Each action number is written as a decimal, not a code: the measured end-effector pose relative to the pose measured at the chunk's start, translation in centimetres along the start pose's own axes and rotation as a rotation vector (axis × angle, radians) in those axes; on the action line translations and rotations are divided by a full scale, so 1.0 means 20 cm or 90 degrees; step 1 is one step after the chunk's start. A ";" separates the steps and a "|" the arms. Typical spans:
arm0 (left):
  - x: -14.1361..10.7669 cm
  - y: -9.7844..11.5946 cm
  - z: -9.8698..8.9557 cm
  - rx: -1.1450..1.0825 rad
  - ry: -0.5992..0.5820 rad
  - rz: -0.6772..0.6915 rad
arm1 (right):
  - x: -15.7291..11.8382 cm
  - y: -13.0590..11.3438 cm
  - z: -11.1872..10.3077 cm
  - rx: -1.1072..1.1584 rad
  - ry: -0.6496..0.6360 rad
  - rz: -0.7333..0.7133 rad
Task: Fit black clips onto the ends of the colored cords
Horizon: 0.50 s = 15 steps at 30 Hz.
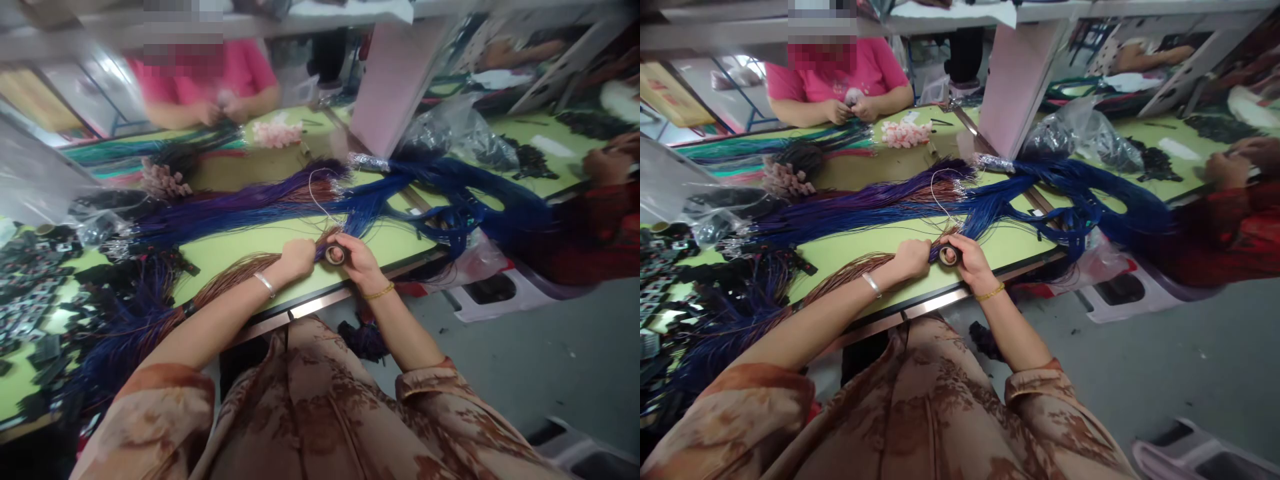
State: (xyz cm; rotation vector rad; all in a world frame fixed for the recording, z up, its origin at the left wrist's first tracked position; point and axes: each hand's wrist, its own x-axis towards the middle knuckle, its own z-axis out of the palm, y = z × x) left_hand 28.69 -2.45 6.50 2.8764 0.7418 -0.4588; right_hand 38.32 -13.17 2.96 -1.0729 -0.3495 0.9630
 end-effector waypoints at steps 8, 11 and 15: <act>0.02 -0.13 -0.07 -0.160 -0.031 0.065 | -0.10 -0.01 0.03 -0.219 -0.035 -0.124; 0.02 -0.15 -0.07 -0.245 -0.098 0.038 | -0.08 -0.04 0.07 -0.428 -0.091 -0.204; 0.02 -0.13 -0.04 -0.267 -0.172 0.007 | -0.05 -0.04 0.14 -0.631 -0.105 -0.251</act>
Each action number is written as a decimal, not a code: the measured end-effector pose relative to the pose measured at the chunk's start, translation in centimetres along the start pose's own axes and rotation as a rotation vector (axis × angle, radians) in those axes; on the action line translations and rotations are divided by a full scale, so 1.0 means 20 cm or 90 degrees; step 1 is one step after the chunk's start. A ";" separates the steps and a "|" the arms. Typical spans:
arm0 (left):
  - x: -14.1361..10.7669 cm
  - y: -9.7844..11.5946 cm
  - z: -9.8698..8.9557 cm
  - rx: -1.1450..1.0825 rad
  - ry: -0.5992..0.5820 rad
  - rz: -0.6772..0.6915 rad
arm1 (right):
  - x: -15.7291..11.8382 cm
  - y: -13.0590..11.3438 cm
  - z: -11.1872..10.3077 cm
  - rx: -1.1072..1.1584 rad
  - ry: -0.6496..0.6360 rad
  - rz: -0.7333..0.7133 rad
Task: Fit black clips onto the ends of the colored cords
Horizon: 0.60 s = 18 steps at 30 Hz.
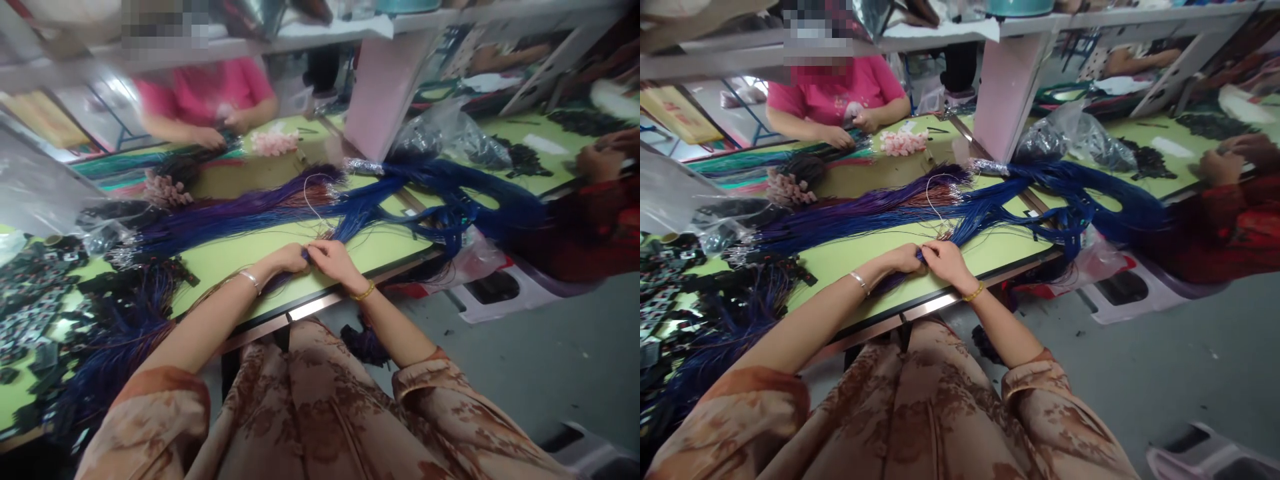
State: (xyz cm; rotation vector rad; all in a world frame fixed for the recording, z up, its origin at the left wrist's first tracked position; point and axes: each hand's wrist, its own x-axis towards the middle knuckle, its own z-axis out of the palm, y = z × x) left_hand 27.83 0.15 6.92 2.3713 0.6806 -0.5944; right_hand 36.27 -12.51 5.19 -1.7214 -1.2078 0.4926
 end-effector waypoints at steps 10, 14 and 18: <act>-0.02 -0.03 0.03 -0.011 0.010 0.035 | -0.02 0.02 0.09 -0.020 0.097 0.082; -0.03 -0.06 0.03 -0.220 -0.085 0.133 | -0.04 0.03 0.08 0.045 0.105 0.084; -0.05 -0.08 0.01 -0.399 -0.173 0.150 | -0.04 0.07 0.10 0.095 0.113 0.077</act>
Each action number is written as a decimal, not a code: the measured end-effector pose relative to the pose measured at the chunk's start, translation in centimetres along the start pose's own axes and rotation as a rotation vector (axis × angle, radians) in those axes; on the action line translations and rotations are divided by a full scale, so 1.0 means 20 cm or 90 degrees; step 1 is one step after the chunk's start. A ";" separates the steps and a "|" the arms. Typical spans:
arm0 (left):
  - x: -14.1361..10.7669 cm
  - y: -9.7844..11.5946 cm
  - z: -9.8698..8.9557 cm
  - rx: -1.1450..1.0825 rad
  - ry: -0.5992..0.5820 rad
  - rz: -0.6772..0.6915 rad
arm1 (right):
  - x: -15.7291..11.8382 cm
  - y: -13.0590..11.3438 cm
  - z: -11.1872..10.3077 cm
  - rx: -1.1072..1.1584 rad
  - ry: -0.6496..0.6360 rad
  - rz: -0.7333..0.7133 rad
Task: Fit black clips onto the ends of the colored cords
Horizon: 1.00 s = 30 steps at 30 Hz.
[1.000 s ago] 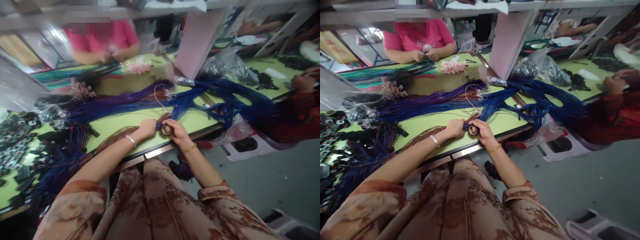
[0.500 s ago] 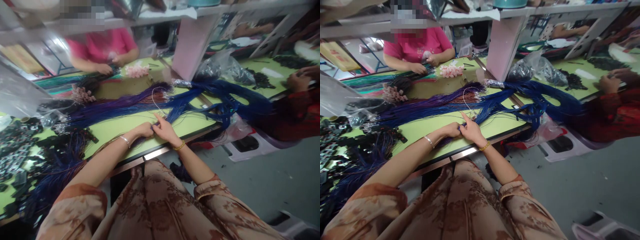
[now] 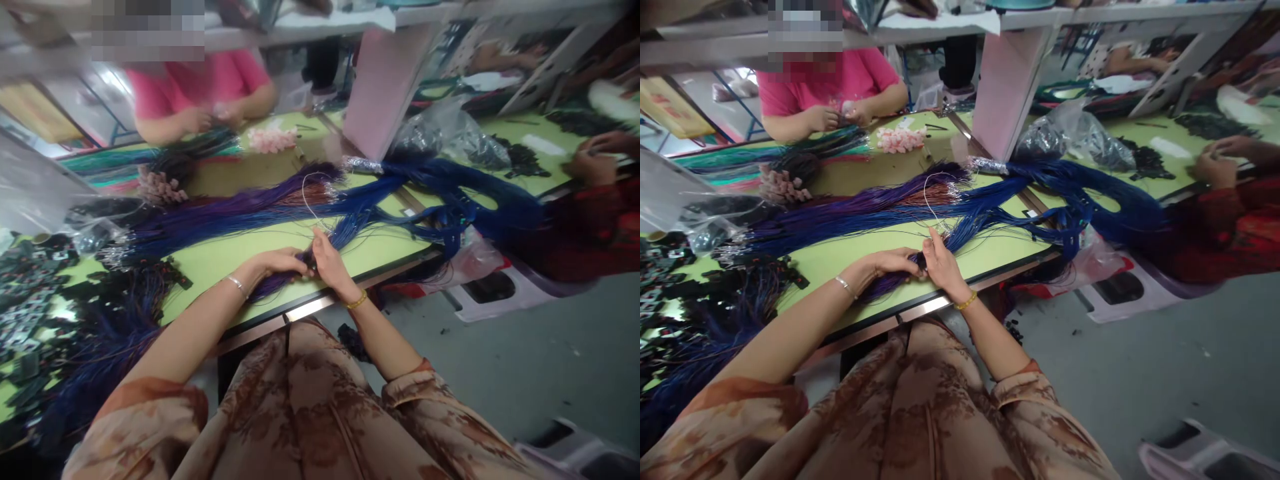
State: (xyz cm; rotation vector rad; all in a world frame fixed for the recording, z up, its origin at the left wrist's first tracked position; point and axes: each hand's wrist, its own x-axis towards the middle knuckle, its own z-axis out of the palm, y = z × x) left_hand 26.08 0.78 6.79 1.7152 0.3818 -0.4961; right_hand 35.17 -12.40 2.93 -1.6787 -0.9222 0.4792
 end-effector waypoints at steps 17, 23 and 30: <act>-0.09 0.11 0.01 0.181 0.245 0.068 | -0.09 0.10 0.08 0.262 -0.065 0.078; -0.14 0.10 0.10 0.390 0.327 0.022 | -0.01 0.08 0.17 0.225 0.038 0.080; -0.13 -0.04 0.33 0.563 0.392 -0.095 | -0.21 -0.11 -0.19 -0.155 -0.160 -0.048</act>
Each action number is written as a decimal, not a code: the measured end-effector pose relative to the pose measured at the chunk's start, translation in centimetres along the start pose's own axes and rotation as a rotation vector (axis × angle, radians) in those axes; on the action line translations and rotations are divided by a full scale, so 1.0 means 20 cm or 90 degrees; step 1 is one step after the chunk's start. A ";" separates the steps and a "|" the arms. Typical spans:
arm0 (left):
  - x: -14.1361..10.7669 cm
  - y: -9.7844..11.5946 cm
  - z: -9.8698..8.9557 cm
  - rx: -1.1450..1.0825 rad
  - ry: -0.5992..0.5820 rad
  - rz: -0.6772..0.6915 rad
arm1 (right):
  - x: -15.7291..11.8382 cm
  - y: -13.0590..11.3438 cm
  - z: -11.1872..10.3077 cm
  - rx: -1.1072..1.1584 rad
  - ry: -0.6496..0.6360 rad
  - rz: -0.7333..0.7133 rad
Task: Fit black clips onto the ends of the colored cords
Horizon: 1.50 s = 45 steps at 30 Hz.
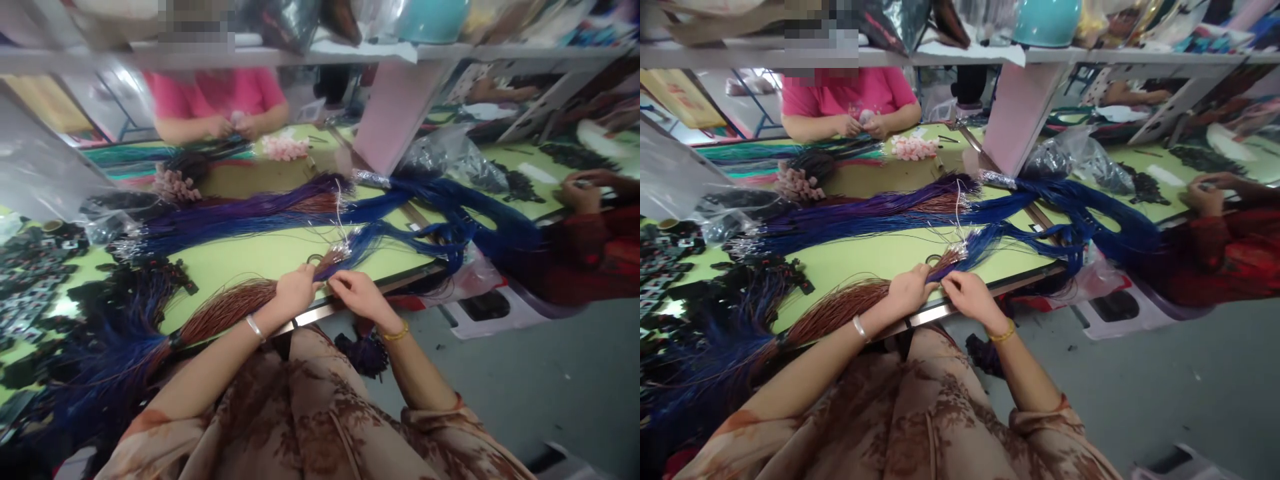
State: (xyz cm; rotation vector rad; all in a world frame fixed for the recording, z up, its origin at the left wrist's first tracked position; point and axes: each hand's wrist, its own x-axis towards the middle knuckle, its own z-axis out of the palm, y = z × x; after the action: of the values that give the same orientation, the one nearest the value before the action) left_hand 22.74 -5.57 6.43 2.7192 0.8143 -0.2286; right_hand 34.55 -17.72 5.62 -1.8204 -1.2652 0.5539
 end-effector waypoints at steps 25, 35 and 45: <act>-0.02 -0.06 0.14 -0.074 0.083 -0.008 | 0.14 -0.11 0.13 0.471 0.164 0.084; 0.06 -0.16 0.10 -0.278 0.123 0.031 | -0.17 0.01 0.15 0.243 0.093 0.060; 0.11 -0.13 -0.19 -0.283 -0.004 0.111 | 0.01 0.06 0.27 0.096 0.166 -0.001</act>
State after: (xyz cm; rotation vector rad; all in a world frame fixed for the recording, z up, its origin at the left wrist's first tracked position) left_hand 23.31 -1.25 8.92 2.3471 0.5430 -0.0139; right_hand 31.18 -15.64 1.63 -1.7027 -1.0218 0.3859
